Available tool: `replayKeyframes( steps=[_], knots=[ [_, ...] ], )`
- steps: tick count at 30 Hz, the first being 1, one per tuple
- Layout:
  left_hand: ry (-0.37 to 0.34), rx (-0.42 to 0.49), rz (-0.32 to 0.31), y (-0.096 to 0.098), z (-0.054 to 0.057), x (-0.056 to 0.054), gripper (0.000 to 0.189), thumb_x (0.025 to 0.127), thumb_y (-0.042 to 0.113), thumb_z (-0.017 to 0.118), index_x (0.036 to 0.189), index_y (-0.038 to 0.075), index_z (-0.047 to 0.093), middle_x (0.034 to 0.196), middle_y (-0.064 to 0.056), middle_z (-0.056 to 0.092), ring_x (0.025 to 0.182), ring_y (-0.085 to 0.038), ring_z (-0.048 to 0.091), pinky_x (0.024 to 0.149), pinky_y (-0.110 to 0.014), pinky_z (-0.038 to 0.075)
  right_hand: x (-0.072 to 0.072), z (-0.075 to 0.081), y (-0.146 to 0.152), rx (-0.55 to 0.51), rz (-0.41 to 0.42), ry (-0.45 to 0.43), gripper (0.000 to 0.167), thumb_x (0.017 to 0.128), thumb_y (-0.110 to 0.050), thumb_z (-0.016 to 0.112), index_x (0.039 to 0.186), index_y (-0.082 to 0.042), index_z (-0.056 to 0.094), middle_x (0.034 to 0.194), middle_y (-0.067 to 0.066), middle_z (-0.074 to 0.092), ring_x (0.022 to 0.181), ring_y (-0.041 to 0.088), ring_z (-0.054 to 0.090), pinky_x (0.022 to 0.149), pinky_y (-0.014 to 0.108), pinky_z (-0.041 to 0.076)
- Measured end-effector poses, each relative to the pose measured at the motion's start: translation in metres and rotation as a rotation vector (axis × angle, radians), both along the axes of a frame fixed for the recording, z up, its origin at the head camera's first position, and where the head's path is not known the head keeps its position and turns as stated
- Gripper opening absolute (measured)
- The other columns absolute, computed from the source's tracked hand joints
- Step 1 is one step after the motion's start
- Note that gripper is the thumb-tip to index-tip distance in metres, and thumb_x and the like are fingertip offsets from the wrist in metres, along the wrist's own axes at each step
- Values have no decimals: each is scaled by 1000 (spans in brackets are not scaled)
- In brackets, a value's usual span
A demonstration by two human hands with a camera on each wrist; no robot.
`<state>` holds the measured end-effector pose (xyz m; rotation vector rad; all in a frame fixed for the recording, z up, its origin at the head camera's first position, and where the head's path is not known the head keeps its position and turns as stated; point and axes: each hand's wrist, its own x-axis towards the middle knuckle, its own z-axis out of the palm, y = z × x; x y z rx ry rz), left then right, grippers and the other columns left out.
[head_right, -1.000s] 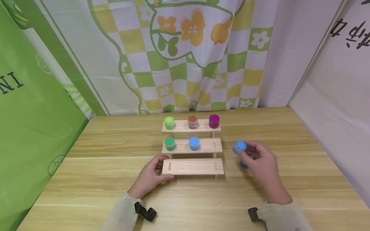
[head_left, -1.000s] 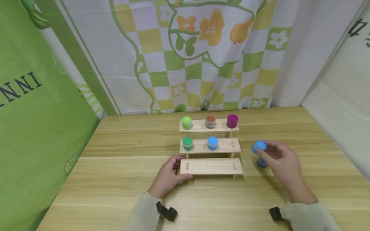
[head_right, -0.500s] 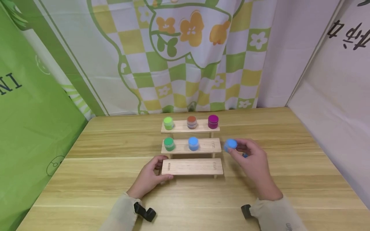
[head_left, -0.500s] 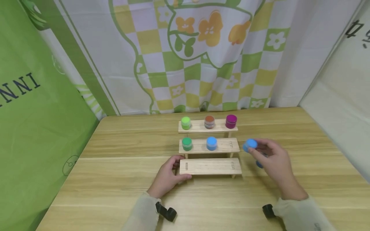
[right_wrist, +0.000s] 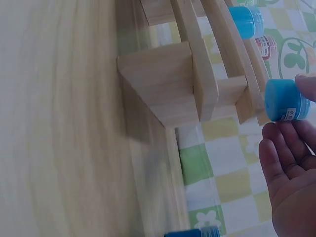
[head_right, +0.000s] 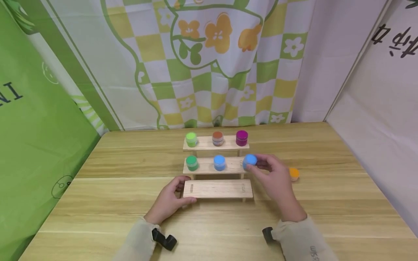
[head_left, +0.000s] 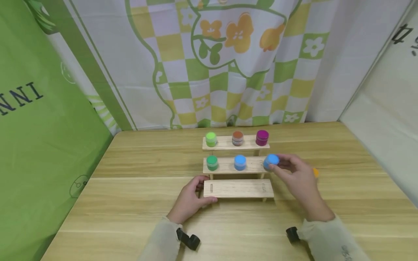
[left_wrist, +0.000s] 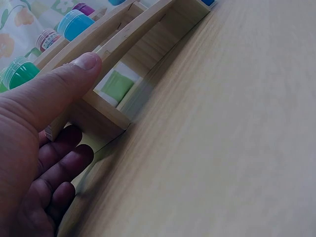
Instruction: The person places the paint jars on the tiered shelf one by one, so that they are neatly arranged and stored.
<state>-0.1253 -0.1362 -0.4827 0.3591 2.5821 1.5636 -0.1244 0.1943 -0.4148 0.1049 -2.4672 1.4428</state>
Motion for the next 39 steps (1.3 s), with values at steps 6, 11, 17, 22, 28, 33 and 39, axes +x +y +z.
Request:
replayKeyframes(
  steps=[6, 11, 17, 22, 28, 33, 39],
  knots=[
    [4, -4, 1, 0, -1, 0, 67, 72, 35, 91, 128, 17, 59, 109, 3, 64, 102, -17, 59, 95, -44, 45, -5, 1, -7, 28, -10, -48, 48, 91, -34, 76, 126, -3, 64, 117, 13, 69, 103, 18, 65, 84, 14, 49],
    [4, 1, -2, 0, 0, 0, 67, 72, 34, 91, 129, 17, 59, 110, 3, 64, 102, -17, 58, 94, -44, 46, -7, -1, -11, 36, 0, -65, 48, 91, -34, 75, 127, -3, 64, 119, 15, 67, 108, 32, 65, 96, 44, 50],
    [-5, 2, -2, 0, 1, 0, 67, 72, 34, 91, 129, 18, 59, 109, 3, 64, 101, -17, 58, 93, -42, 45, -8, -4, -12, 70, -12, -69, 47, 92, -33, 75, 128, -4, 64, 118, 13, 66, 108, 31, 64, 96, 48, 50],
    [-9, -3, -2, 0, 1, -1, 67, 73, 34, 91, 129, 18, 59, 109, 4, 64, 102, -17, 58, 94, -43, 45, -10, -7, -14, 95, -19, -43, 45, 92, -28, 75, 128, -4, 64, 118, 12, 67, 107, 30, 65, 93, 42, 51],
    [-11, 1, 0, -1, 0, -1, 67, 72, 35, 91, 129, 18, 59, 109, 4, 64, 102, -17, 58, 94, -43, 45, -10, -9, -15, 96, -15, -16, 43, 93, -25, 75, 128, -2, 65, 117, 13, 67, 106, 30, 66, 88, 18, 50],
    [-9, 1, -3, -2, -1, -1, 68, 72, 36, 91, 129, 18, 59, 108, 4, 64, 100, -17, 58, 92, -42, 45, -10, -10, -14, 99, -14, -15, 43, 92, -23, 75, 127, -2, 65, 118, 13, 67, 106, 31, 66, 91, 27, 52],
    [-17, 5, -3, -1, 0, -1, 67, 73, 34, 91, 130, 18, 59, 108, 3, 64, 100, -18, 57, 91, -42, 45, -10, -9, -7, 95, 14, -39, 47, 92, -30, 75, 128, -3, 64, 120, 14, 66, 109, 32, 65, 96, 48, 50]
  ],
)
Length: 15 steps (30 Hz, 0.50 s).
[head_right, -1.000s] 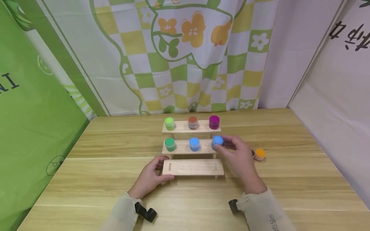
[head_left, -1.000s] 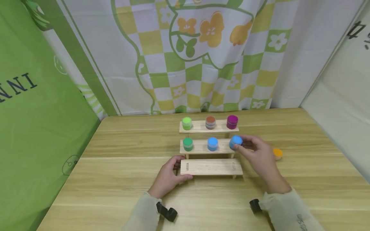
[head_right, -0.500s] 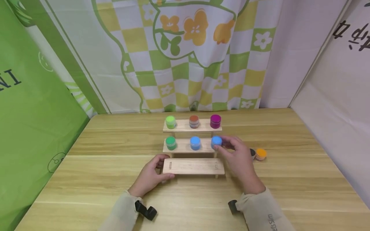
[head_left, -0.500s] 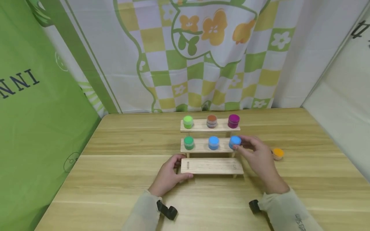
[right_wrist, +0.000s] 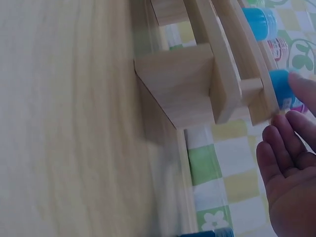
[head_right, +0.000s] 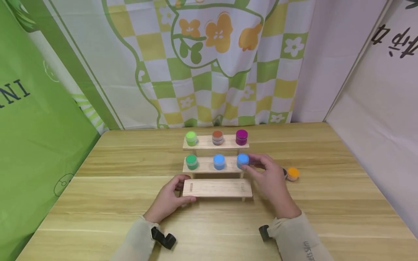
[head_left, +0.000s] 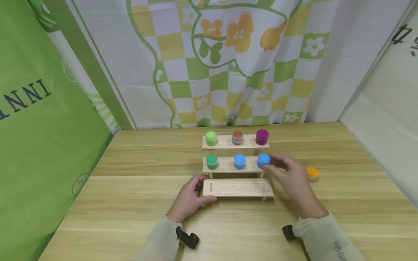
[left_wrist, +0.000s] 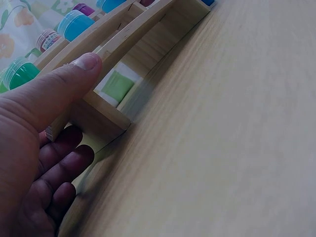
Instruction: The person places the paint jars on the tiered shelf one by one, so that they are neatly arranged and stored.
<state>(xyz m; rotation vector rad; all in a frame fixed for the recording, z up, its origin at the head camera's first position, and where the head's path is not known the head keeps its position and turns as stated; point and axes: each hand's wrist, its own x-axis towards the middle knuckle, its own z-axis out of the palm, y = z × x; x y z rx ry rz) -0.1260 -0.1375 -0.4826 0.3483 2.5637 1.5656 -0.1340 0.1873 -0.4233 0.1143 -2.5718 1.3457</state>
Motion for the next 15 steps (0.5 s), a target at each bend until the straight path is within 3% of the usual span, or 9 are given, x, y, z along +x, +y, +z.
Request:
replayKeyframes(
  steps=[3, 8, 15],
  knots=[
    [0, 1, 0, 0, 0, 0, 67, 73, 34, 91, 130, 17, 59, 108, 3, 64, 101, -18, 57, 92, -43, 45, 1, 2, 6, 17, 9, -19, 51, 92, -36, 74, 129, -3, 63, 123, 13, 65, 110, 31, 64, 96, 48, 50],
    [2, -2, 5, 1, 1, 0, 67, 73, 35, 91, 129, 18, 59, 109, 3, 64, 102, -18, 58, 94, -44, 45, 3, 8, 17, 65, 14, -57, 54, 93, -41, 71, 132, -5, 61, 127, 13, 65, 115, 34, 62, 89, 38, 53],
    [1, -4, 6, 1, 3, 1, 66, 74, 34, 90, 129, 17, 59, 109, 2, 64, 102, -18, 57, 94, -44, 45, 2, 9, 36, 75, 7, -121, 58, 96, -45, 66, 137, -4, 57, 131, 18, 62, 118, 39, 58, 96, 56, 46]
  ],
)
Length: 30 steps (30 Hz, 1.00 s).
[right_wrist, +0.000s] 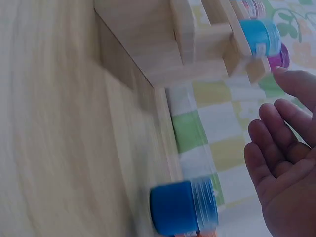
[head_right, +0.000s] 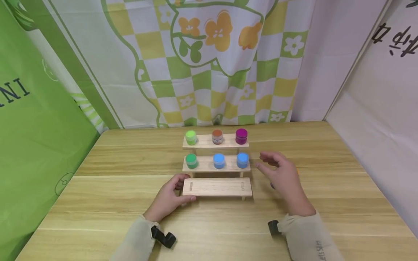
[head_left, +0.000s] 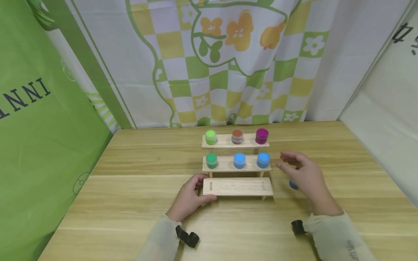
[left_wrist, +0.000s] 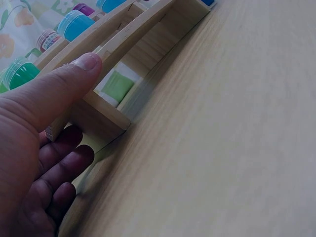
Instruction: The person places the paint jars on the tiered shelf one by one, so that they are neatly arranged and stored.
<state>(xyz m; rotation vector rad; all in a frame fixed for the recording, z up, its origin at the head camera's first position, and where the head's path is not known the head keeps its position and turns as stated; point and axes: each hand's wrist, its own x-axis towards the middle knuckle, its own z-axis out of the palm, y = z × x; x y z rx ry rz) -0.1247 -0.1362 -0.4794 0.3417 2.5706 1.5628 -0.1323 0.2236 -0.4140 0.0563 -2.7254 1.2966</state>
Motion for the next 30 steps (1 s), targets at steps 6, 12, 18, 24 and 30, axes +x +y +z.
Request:
replayKeyframes(
  steps=[6, 12, 18, 24, 30],
  knots=[
    [13, -7, -6, 0, 1, -1, 67, 74, 35, 90, 130, 15, 59, 110, 3, 64, 103, -17, 58, 95, -44, 45, -1, 0, 20, 6, -15, -68, 68, 95, -55, 62, 140, -6, 55, 135, 18, 59, 125, 43, 54, 98, 60, 43],
    [12, -7, -7, 0, 0, -2, 68, 74, 34, 90, 131, 14, 59, 110, 3, 65, 102, -17, 59, 95, -44, 46, -2, -3, 35, 13, -33, -84, 69, 95, -55, 62, 140, -3, 54, 134, 21, 59, 126, 45, 52, 99, 64, 39],
    [-1, -1, -2, -1, -1, -2, 67, 74, 34, 90, 130, 16, 59, 110, 3, 64, 103, -18, 58, 94, -44, 45, -3, -8, 46, -3, -51, -89, 66, 95, -51, 64, 139, -2, 55, 132, 21, 60, 109, 18, 61, 86, 34, 54],
    [-3, -3, -3, -1, 0, -1, 68, 73, 34, 90, 130, 15, 59, 110, 3, 65, 102, -18, 59, 94, -44, 46, -3, -14, 57, -37, -77, -61, 62, 94, -43, 69, 136, 0, 57, 130, 23, 61, 89, -15, 52, 70, 16, 53],
    [-5, -3, -3, -1, -1, -1, 69, 74, 35, 90, 131, 13, 59, 110, 1, 65, 102, -19, 59, 94, -44, 46, -3, -17, 68, 11, -114, -101, 68, 93, -53, 67, 140, -4, 56, 129, 19, 62, 90, -15, 51, 78, 13, 42]
  ],
)
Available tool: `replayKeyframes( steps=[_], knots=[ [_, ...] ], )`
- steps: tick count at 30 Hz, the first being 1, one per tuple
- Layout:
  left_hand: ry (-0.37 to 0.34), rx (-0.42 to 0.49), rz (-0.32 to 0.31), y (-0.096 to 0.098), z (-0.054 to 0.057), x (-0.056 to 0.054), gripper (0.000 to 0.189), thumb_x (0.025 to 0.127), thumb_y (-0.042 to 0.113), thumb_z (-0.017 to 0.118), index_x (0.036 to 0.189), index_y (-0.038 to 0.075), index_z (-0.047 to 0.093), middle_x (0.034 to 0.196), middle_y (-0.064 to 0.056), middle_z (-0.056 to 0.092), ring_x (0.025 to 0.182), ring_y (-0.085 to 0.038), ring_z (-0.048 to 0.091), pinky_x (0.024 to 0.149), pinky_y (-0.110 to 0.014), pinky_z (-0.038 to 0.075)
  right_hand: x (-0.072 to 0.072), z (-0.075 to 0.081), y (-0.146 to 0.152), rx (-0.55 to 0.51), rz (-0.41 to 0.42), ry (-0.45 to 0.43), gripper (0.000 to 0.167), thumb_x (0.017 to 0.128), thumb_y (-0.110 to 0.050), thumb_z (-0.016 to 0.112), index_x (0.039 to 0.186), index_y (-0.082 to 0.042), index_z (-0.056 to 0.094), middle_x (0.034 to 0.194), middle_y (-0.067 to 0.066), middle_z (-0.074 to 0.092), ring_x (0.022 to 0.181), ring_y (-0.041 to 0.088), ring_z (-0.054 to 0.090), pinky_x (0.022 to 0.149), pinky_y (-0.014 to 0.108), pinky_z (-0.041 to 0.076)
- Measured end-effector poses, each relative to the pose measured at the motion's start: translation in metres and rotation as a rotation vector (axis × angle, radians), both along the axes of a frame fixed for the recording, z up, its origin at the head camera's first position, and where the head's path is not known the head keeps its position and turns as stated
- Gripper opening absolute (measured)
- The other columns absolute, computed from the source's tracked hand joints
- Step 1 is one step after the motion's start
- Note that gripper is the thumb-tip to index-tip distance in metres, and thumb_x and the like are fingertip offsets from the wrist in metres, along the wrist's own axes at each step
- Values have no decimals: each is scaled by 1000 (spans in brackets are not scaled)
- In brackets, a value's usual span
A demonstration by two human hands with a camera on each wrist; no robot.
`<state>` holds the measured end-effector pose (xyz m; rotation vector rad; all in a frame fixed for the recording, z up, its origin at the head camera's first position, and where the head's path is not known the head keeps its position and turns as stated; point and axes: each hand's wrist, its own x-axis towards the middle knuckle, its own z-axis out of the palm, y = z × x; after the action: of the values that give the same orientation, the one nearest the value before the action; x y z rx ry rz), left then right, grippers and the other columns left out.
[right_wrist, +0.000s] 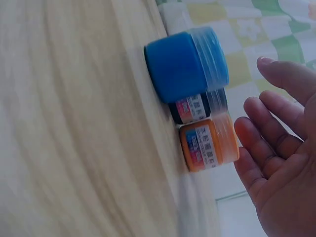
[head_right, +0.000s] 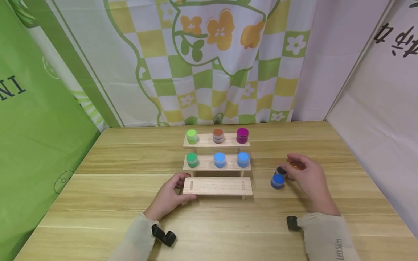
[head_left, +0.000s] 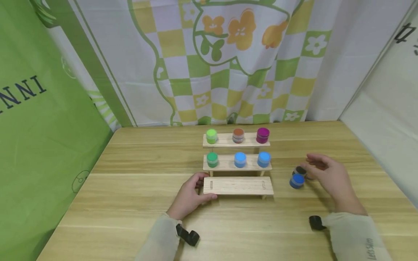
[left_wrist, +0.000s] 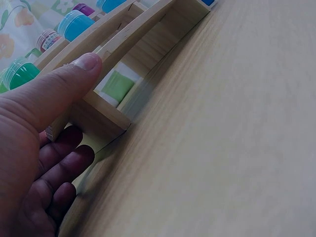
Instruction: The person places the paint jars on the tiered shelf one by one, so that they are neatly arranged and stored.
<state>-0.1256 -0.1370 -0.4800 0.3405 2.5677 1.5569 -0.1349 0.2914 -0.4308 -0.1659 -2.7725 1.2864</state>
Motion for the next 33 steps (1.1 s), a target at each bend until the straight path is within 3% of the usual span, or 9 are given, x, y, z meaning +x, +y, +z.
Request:
replayKeyframes(
  steps=[9, 12, 14, 16, 20, 23, 26, 31, 33],
  knots=[
    [5, 6, -2, 0, -1, 0, 68, 74, 36, 90, 130, 14, 59, 109, 0, 65, 102, -19, 59, 94, -45, 46, -1, -7, 11, 38, -20, -11, 64, 95, -49, 66, 140, -4, 56, 129, 19, 63, 88, -17, 49, 90, 30, 42],
    [7, 11, -4, 0, -1, 0, 68, 73, 36, 90, 130, 14, 59, 109, 0, 65, 101, -19, 59, 93, -46, 46, 0, -9, 15, 32, -22, -1, 64, 94, -48, 67, 138, -2, 57, 126, 20, 63, 86, -18, 49, 87, 22, 42],
    [9, 11, -4, 0, -2, 0, 68, 73, 36, 90, 130, 14, 59, 109, 0, 65, 101, -19, 59, 93, -45, 46, 1, -11, 18, 25, -13, 1, 63, 94, -46, 69, 137, -1, 57, 126, 20, 64, 86, -18, 50, 77, 12, 39],
    [13, 8, -3, -1, -2, -1, 68, 73, 36, 90, 130, 14, 59, 109, 0, 65, 101, -19, 59, 93, -45, 46, 1, -13, 21, 23, 10, -18, 64, 94, -46, 69, 137, -1, 57, 127, 20, 64, 88, -16, 51, 77, 11, 39],
    [11, 1, -1, -1, -2, -1, 69, 73, 36, 90, 130, 14, 59, 109, 1, 65, 101, -18, 59, 93, -44, 47, 2, -16, 27, 24, 75, -95, 71, 92, -51, 69, 142, -3, 52, 134, 24, 59, 106, 8, 58, 97, 42, 42],
    [4, 2, 1, -1, -2, -1, 69, 73, 36, 90, 131, 14, 59, 110, 1, 65, 101, -18, 59, 93, -44, 46, 2, -17, 30, 23, 111, -143, 77, 92, -54, 67, 146, -2, 48, 138, 28, 55, 120, 36, 54, 98, 65, 35],
    [7, 5, -1, -1, -1, 0, 68, 74, 35, 90, 130, 13, 59, 110, 0, 65, 102, -19, 59, 93, -44, 46, 1, -19, 32, 27, 120, -167, 81, 92, -56, 66, 147, -1, 45, 140, 30, 52, 125, 47, 49, 98, 66, 35],
    [16, 9, -3, 0, -1, 0, 67, 74, 35, 90, 130, 13, 59, 109, 0, 65, 101, -18, 59, 93, -45, 46, 2, -20, 34, 39, 125, -179, 83, 91, -57, 66, 147, 1, 44, 139, 30, 52, 123, 46, 50, 95, 63, 39],
    [17, 10, -4, 0, -1, 0, 67, 74, 34, 90, 130, 13, 59, 109, 0, 64, 101, -19, 59, 94, -45, 46, 2, -21, 34, 39, 124, -184, 82, 91, -56, 66, 146, 1, 45, 139, 29, 53, 122, 43, 52, 94, 55, 43]
  ],
)
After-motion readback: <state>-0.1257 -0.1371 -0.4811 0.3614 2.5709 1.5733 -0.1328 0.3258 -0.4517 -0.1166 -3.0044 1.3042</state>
